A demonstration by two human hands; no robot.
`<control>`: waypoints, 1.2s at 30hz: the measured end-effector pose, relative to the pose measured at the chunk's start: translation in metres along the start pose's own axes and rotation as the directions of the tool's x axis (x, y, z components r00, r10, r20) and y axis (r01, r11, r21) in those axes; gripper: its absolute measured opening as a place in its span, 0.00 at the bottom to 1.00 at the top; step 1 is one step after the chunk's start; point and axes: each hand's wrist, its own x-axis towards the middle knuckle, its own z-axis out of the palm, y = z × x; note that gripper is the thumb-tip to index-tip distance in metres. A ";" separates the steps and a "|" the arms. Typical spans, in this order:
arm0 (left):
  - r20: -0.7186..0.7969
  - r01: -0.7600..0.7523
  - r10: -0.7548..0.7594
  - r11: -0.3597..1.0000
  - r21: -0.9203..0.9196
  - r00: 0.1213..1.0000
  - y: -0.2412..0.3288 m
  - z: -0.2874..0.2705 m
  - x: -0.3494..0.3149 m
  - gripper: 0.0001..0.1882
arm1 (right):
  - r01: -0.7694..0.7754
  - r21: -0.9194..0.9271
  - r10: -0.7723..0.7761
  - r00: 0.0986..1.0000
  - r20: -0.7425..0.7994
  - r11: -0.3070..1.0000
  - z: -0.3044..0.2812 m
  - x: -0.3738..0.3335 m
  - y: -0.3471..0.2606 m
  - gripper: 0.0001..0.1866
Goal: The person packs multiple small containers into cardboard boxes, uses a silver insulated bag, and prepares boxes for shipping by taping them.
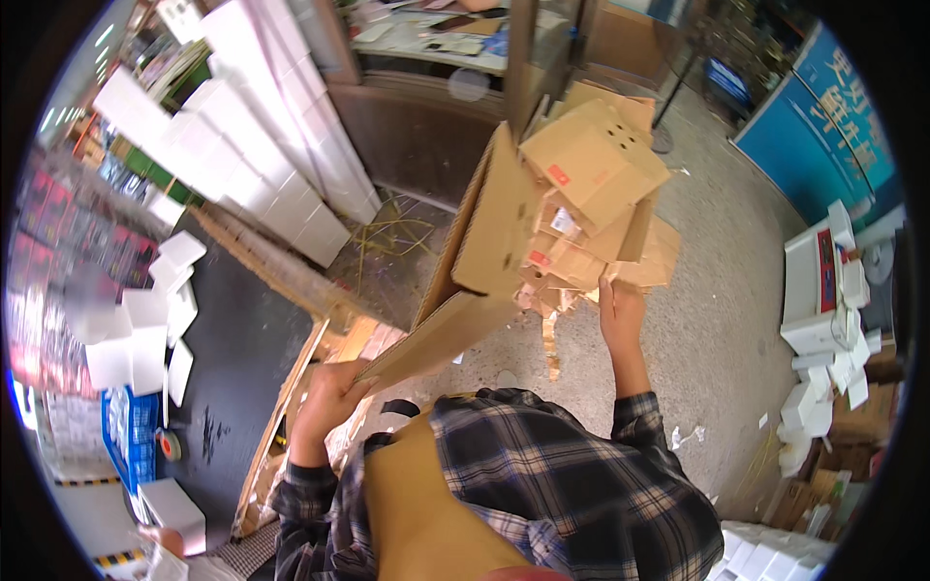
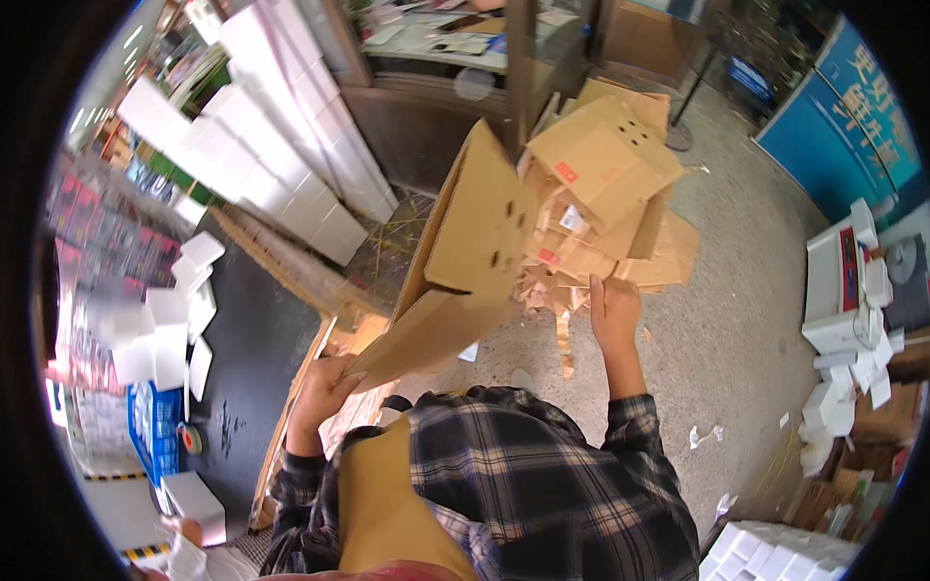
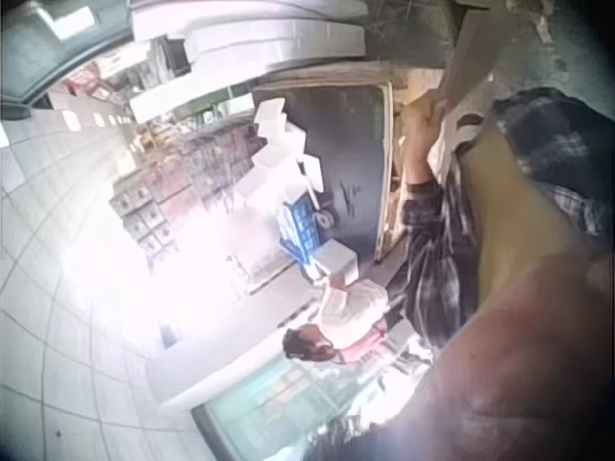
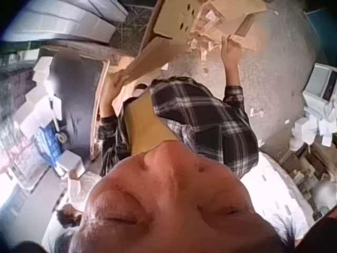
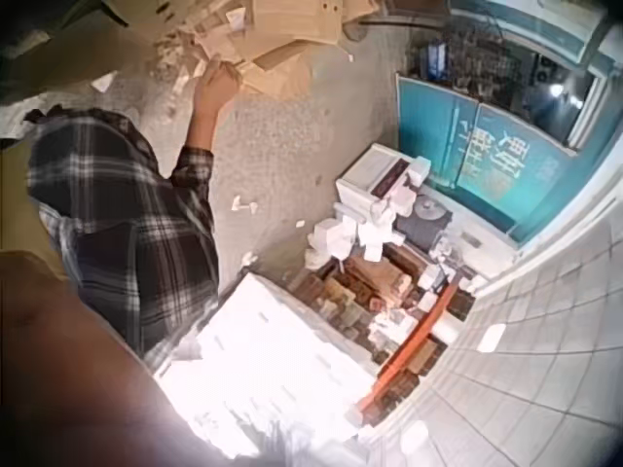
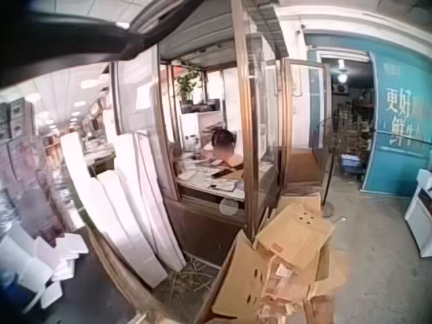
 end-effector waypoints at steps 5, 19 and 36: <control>0.113 -0.065 0.122 0.910 -0.410 0.986 0.038 0.083 0.166 0.14 | -0.243 -0.005 0.242 0.969 -0.037 0.970 -0.044 -0.047 0.092 0.25; -0.445 -0.252 0.197 0.966 -0.066 0.874 0.007 0.273 0.509 0.18 | -0.486 -0.042 0.484 0.853 0.193 0.873 -0.090 -0.153 0.124 0.12; -0.262 0.095 -0.768 0.256 -0.962 -0.585 -0.209 0.287 -0.468 0.14 | 0.527 0.586 -0.786 0.356 0.505 0.615 0.199 0.134 -0.163 0.07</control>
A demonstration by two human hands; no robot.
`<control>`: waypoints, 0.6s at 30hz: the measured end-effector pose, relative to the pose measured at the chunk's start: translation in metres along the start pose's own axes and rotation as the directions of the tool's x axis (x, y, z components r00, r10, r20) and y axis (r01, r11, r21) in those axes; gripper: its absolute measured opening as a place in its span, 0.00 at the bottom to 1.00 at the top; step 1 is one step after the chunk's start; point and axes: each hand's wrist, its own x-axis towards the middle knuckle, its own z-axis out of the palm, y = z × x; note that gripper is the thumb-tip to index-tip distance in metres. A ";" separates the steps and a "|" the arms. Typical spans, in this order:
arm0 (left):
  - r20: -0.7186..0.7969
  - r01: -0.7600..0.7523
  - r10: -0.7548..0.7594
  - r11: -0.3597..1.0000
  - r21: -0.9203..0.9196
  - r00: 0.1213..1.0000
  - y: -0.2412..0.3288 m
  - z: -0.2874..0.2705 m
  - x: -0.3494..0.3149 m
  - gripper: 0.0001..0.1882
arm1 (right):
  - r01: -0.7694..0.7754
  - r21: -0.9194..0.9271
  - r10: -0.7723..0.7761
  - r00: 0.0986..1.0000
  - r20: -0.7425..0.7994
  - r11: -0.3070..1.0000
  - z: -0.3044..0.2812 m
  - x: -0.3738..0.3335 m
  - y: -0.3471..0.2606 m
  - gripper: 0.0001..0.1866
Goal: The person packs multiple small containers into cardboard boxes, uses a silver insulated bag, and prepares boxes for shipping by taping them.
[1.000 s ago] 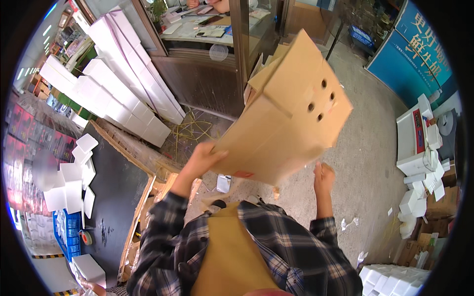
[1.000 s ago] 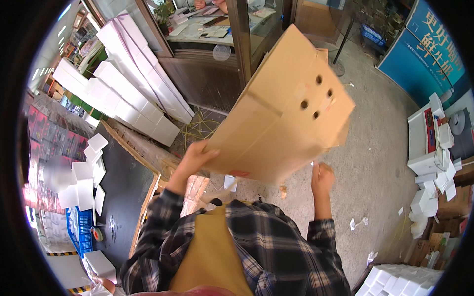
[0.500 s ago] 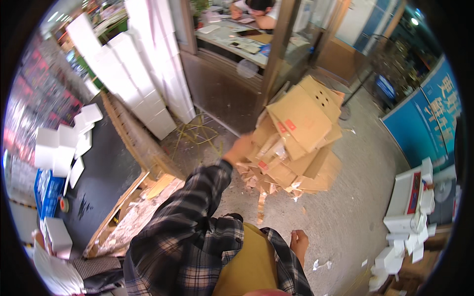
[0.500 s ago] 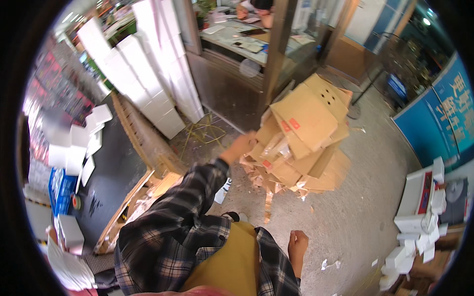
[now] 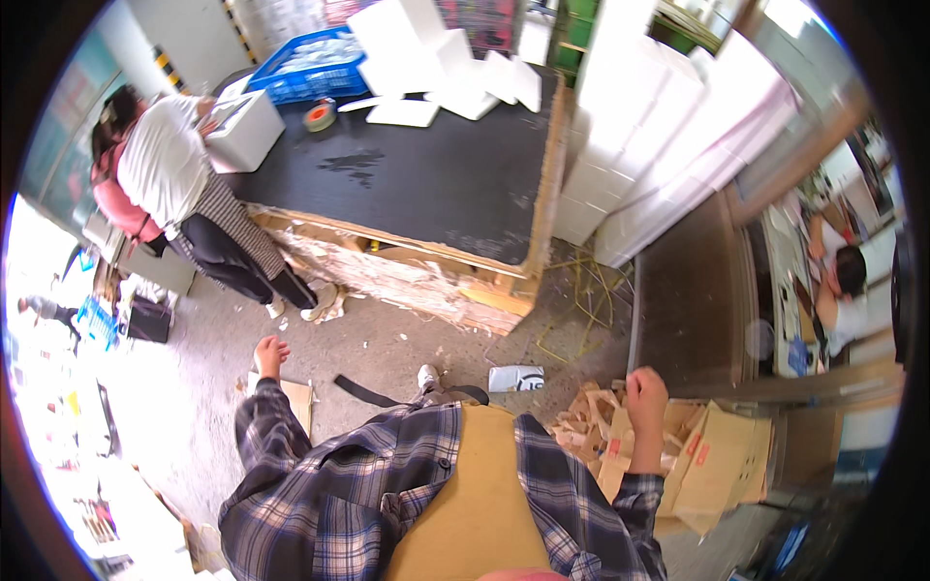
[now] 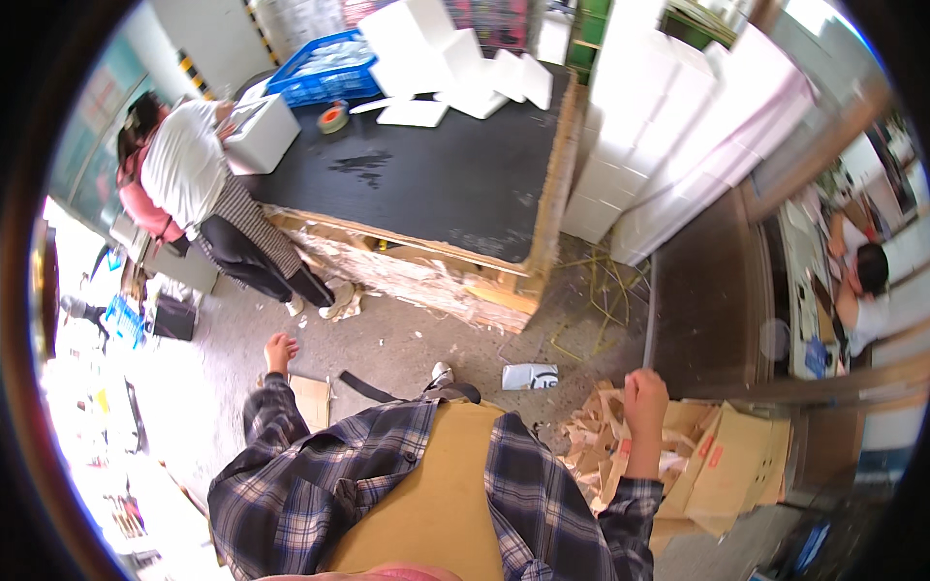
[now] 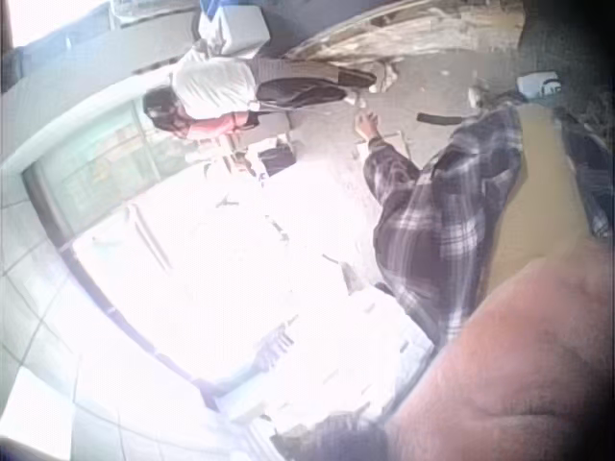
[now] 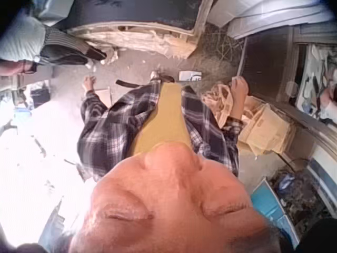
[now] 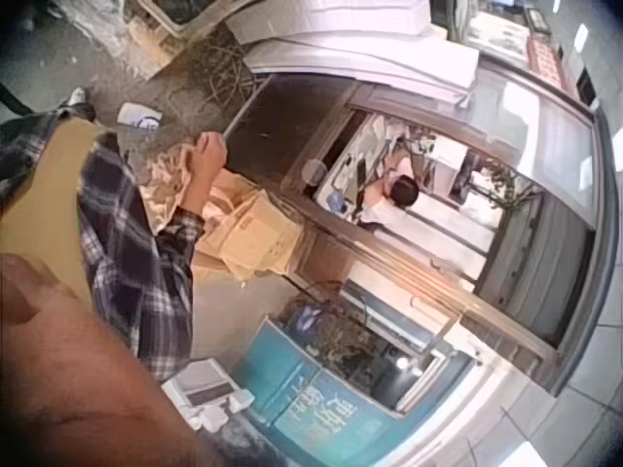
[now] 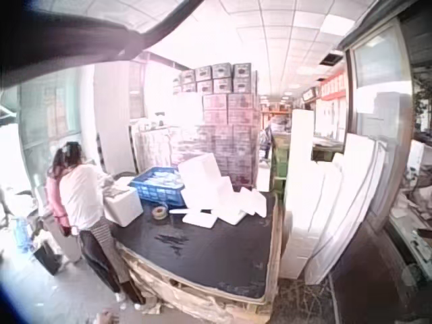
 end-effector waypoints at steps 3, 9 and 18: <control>0.070 -0.123 0.106 0.652 0.748 0.992 -0.078 -0.070 -0.031 0.08 | 0.075 0.218 -0.074 0.997 -0.010 0.973 0.046 0.087 -0.060 0.09; 0.718 -0.409 -0.347 0.638 0.652 0.603 -0.166 0.009 -0.147 0.14 | 0.188 0.228 -0.260 0.899 0.352 0.955 0.187 0.113 -0.103 0.09; 0.373 -0.126 -0.133 0.795 0.593 0.918 -0.050 0.052 -0.014 0.18 | 0.280 0.365 -0.448 0.703 0.552 0.888 0.299 0.179 -0.140 0.09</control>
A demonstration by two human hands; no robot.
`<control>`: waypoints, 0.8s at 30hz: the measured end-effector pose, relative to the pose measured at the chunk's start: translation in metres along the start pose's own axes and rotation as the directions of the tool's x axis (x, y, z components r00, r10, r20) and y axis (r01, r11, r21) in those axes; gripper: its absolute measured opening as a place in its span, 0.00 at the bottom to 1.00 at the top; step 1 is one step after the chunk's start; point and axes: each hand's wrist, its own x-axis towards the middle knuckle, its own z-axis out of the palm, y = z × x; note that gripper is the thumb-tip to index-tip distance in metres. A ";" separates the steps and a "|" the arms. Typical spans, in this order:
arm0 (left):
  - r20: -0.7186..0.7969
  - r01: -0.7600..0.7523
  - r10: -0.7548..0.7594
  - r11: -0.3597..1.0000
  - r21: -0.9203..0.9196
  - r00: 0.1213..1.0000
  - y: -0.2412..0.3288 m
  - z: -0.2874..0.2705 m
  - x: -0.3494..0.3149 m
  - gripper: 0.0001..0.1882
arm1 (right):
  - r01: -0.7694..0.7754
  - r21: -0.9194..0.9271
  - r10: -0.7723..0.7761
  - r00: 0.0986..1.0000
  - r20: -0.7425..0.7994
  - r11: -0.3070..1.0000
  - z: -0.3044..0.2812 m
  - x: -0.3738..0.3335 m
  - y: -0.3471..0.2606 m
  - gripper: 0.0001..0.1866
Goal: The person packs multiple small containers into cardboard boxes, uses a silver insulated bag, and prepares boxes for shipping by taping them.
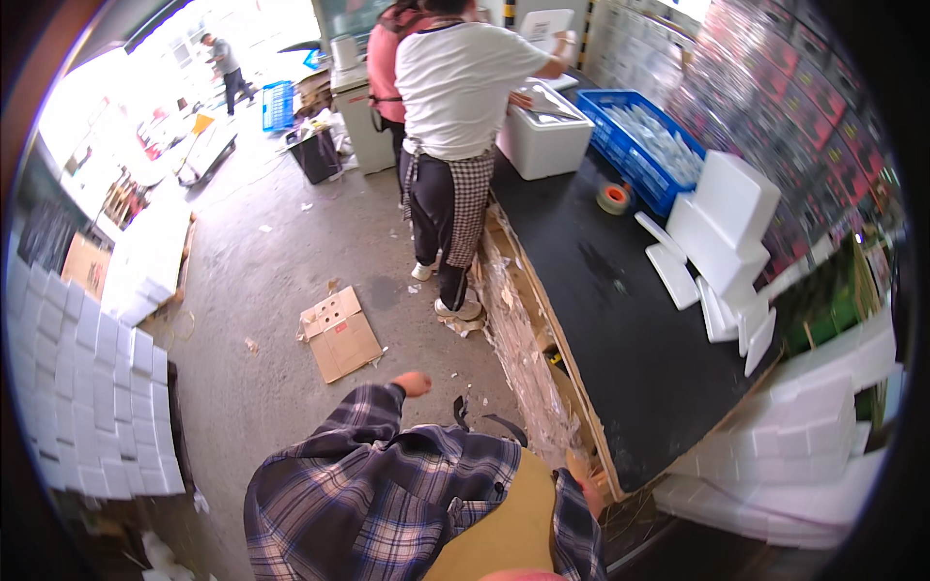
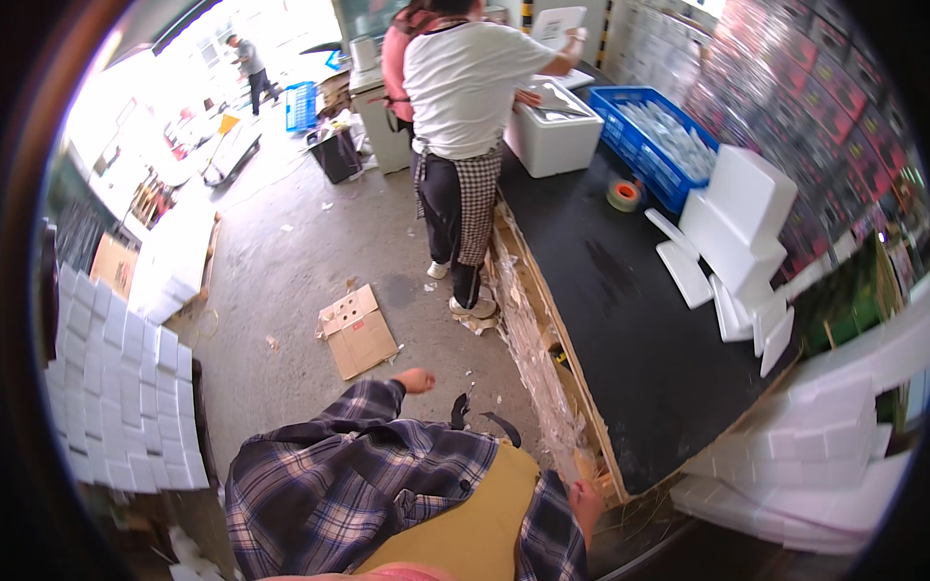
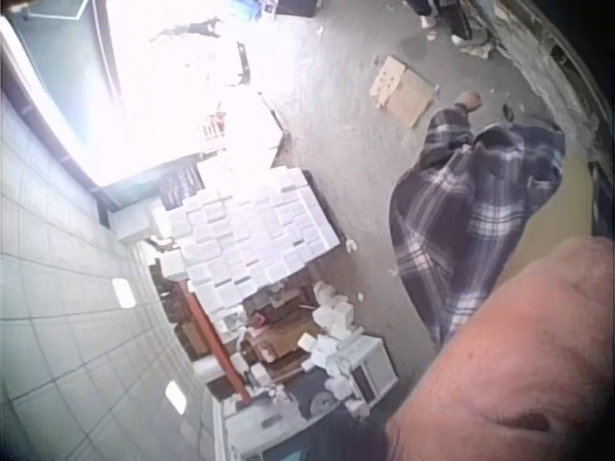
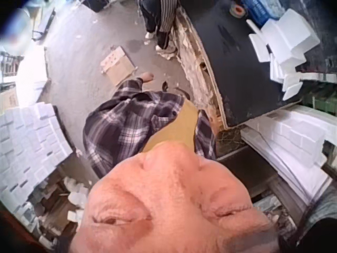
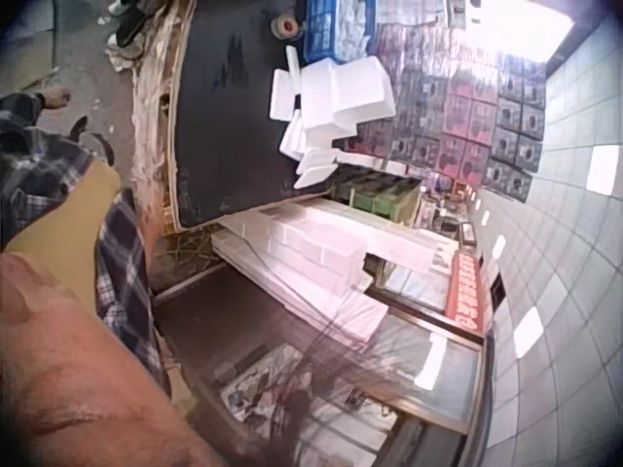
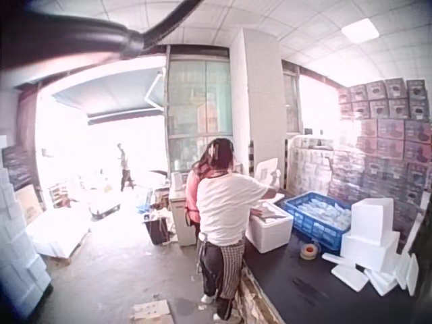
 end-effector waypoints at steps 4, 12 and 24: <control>-0.391 -0.044 -0.062 0.965 -0.257 0.918 0.033 -0.067 0.022 0.16 | 0.070 -0.099 -0.104 0.913 -0.394 0.993 -0.075 0.070 -0.034 0.14; -0.199 0.148 -0.153 0.988 -0.043 0.968 0.008 0.037 -0.011 0.16 | -0.568 -0.024 0.258 0.411 -0.874 0.823 -0.114 0.134 0.125 0.29; 0.056 0.323 -0.327 0.944 0.062 0.943 0.048 0.054 -0.036 0.24 | -0.688 0.286 0.655 0.359 -0.665 0.667 -0.095 0.124 0.136 0.32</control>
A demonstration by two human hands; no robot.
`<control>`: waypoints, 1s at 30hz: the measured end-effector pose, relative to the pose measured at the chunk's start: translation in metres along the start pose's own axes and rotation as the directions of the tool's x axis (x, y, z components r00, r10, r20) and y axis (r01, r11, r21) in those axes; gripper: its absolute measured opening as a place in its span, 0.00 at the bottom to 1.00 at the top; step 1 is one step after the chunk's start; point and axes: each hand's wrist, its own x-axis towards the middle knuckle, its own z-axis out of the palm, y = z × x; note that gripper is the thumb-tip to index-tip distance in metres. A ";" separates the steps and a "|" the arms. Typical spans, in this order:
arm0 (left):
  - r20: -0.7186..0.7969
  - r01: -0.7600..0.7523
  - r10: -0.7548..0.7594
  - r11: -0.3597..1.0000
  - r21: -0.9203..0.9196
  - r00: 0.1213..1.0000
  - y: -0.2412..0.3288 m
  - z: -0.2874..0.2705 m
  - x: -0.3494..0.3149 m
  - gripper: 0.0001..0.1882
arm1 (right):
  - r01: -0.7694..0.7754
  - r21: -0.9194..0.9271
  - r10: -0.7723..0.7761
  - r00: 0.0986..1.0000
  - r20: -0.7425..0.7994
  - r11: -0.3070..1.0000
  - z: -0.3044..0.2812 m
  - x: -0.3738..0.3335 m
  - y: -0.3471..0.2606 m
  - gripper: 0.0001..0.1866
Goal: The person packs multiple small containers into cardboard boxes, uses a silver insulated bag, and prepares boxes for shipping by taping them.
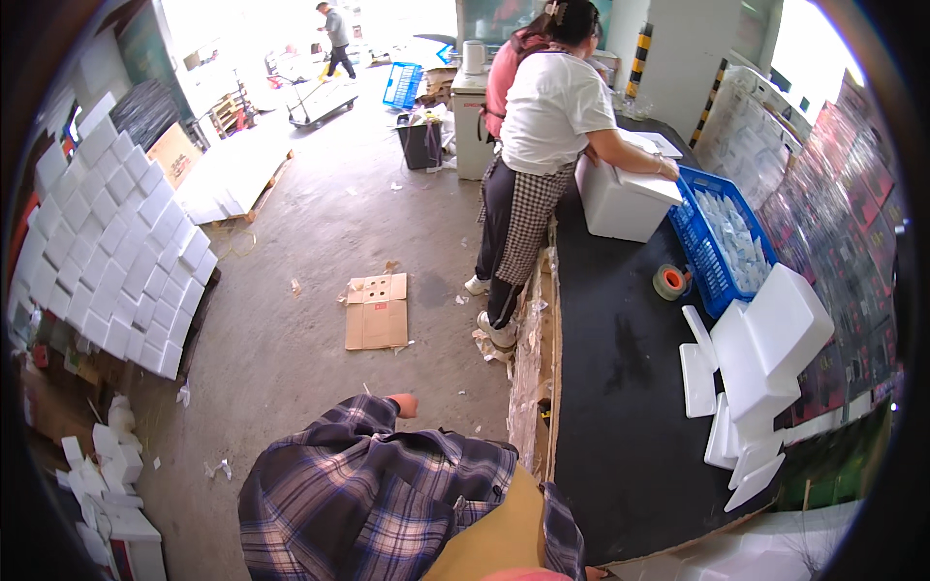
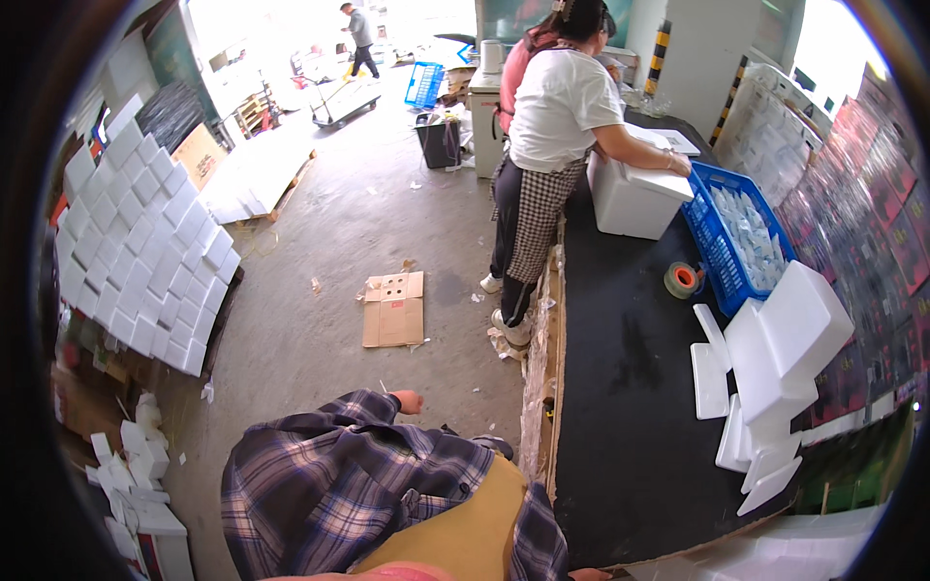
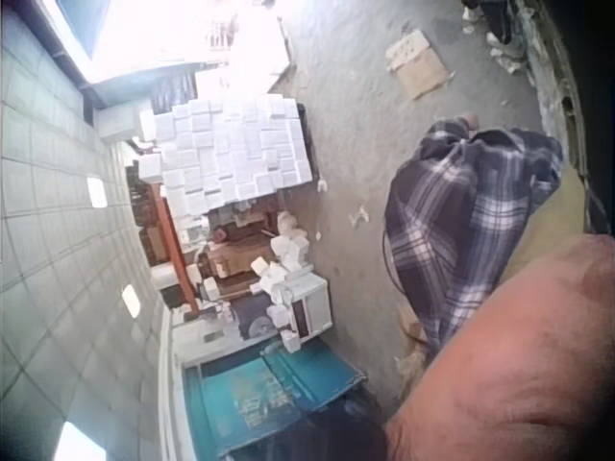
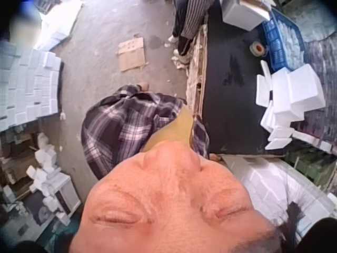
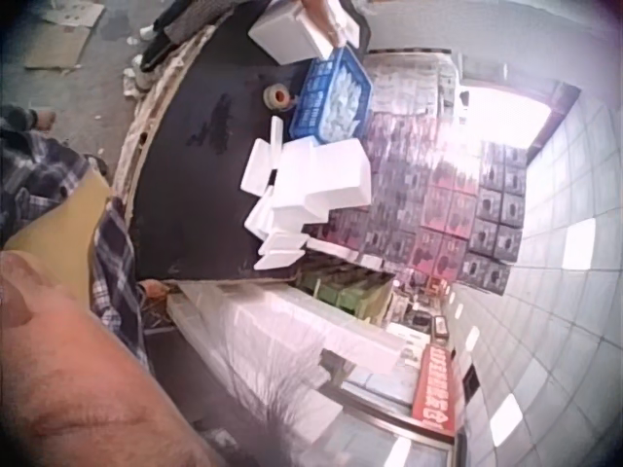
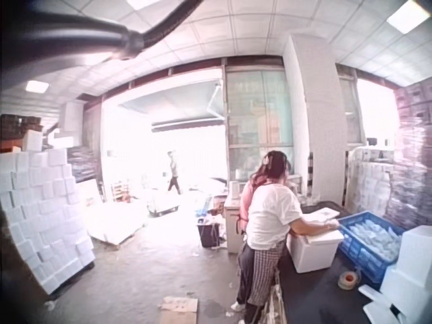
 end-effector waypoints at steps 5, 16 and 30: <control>-0.300 0.148 -0.215 0.962 -0.231 0.929 0.062 -0.073 0.062 0.32 | -0.118 0.086 0.106 0.985 0.138 0.989 0.000 0.019 0.017 0.34; -0.894 -0.296 0.162 0.955 0.034 0.417 0.317 -0.224 0.185 0.30 | -0.319 -0.039 0.321 0.941 0.110 0.947 0.034 0.030 -0.023 0.41; -0.840 -0.277 0.303 0.942 0.191 0.451 0.358 -0.197 0.189 0.29 | -0.361 -0.195 0.352 0.932 -0.082 0.912 0.015 0.019 -0.056 0.41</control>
